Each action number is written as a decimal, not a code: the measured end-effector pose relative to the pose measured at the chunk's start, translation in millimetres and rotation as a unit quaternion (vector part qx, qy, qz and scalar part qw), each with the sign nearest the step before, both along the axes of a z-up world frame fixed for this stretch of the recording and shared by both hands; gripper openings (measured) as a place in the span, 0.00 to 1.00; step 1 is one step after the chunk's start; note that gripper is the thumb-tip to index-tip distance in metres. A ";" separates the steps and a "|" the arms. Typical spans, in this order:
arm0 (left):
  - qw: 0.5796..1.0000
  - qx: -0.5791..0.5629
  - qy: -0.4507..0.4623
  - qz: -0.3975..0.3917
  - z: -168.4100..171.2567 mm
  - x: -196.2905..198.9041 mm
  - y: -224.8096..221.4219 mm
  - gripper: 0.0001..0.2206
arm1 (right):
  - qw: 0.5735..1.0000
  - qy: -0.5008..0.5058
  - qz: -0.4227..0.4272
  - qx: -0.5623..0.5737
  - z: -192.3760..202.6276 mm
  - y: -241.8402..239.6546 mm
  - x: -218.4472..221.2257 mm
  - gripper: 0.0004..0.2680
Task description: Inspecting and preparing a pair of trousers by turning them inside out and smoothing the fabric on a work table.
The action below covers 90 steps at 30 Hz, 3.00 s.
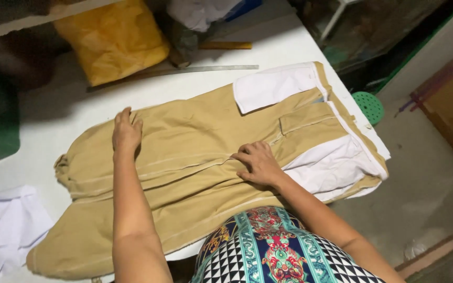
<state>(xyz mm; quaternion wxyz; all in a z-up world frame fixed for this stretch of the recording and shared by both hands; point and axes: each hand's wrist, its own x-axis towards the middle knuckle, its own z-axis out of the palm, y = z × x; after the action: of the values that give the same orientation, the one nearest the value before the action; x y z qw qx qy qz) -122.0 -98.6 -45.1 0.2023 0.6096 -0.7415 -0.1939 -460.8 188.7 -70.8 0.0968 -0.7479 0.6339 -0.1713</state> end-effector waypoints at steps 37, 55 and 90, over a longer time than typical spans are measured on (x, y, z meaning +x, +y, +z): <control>0.975 0.110 0.014 -0.192 -45.5 -224.6 53.9 0.13 | 0.997 0.026 -0.001 -0.067 -6.4 3.3 14.1 0.23; 0.997 0.017 0.015 -0.076 -48.2 -130.5 40.4 0.12 | 0.995 0.033 -0.002 -0.094 -5.4 4.4 15.7 0.22; 0.984 0.075 0.155 0.038 18.6 -6.9 109.8 0.13 | 0.999 0.005 0.002 -0.042 1.2 3.8 11.0 0.23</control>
<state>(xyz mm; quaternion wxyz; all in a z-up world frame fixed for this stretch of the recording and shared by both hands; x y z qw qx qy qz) -128.9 11.1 -26.5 0.2759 0.6132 -0.6608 -0.3335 -449.8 192.5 -69.6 0.0624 -0.7532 0.6255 -0.1937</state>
